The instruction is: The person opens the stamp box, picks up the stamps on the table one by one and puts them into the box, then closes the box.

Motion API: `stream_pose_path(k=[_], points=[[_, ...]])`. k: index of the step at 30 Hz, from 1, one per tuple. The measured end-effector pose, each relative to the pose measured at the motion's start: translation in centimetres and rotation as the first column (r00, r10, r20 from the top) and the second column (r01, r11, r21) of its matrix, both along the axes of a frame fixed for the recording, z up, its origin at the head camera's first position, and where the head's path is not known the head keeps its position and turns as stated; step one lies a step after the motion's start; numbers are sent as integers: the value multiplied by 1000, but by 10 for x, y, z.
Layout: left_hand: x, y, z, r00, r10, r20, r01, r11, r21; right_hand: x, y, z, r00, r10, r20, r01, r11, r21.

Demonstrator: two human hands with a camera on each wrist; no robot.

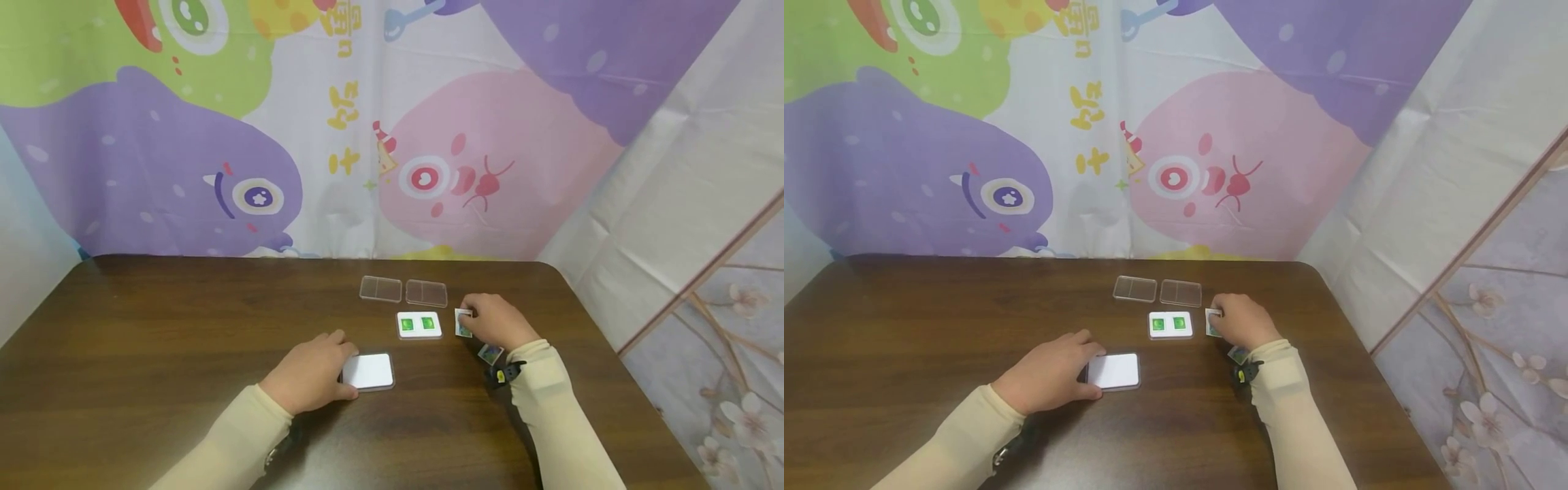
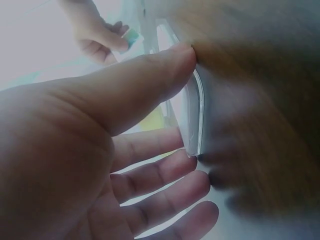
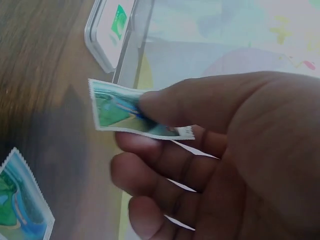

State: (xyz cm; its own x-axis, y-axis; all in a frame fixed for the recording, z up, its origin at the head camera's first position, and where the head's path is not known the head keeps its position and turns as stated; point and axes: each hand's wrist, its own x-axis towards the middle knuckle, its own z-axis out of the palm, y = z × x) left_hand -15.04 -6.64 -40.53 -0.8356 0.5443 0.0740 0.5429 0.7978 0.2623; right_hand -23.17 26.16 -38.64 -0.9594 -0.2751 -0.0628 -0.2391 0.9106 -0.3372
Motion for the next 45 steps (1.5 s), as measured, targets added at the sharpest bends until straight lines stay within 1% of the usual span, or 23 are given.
stream_pose_path(k=[5,9,13,18,21,24,27,31,36,40,45], points=[[0,-1,-1,1000,-1,7,1,1000,3,2,-4,3,999,0,-39,-1,1000,-23],[-1,-1,-2,1000,1,16,-1,1000,2,3,-8,4,998,23,-67,-26,999,-46],[-1,-1,-3,1000,0,19,0,1000,1,5,-14,6,996,55,-73,-62,994,-87],[-2,0,-3,1000,-5,22,5,1000,8,10,-24,11,994,97,-42,-102,982,-160],[-3,0,-3,1000,-9,20,8,1000,10,13,-32,12,994,111,-8,-110,974,-199],[-3,0,-3,1000,-11,16,11,1000,12,15,-40,11,989,144,30,-133,961,-244],[-3,0,-3,1000,-12,14,12,1000,8,16,-50,8,980,188,70,-160,943,-291],[-2,0,-3,1000,-10,13,10,1000,2,20,-64,3,962,253,104,-207,922,-328],[-2,0,-2,1000,-7,6,7,1000,2,22,-82,-7,928,349,130,-289,895,-339],[-2,1,-2,1000,-5,6,5,1000,-1,22,-91,-15,912,379,155,-314,890,-331],[-1,1,-1,1000,-1,18,1,1000,-1,24,-97,-17,902,381,204,-303,894,-331]])
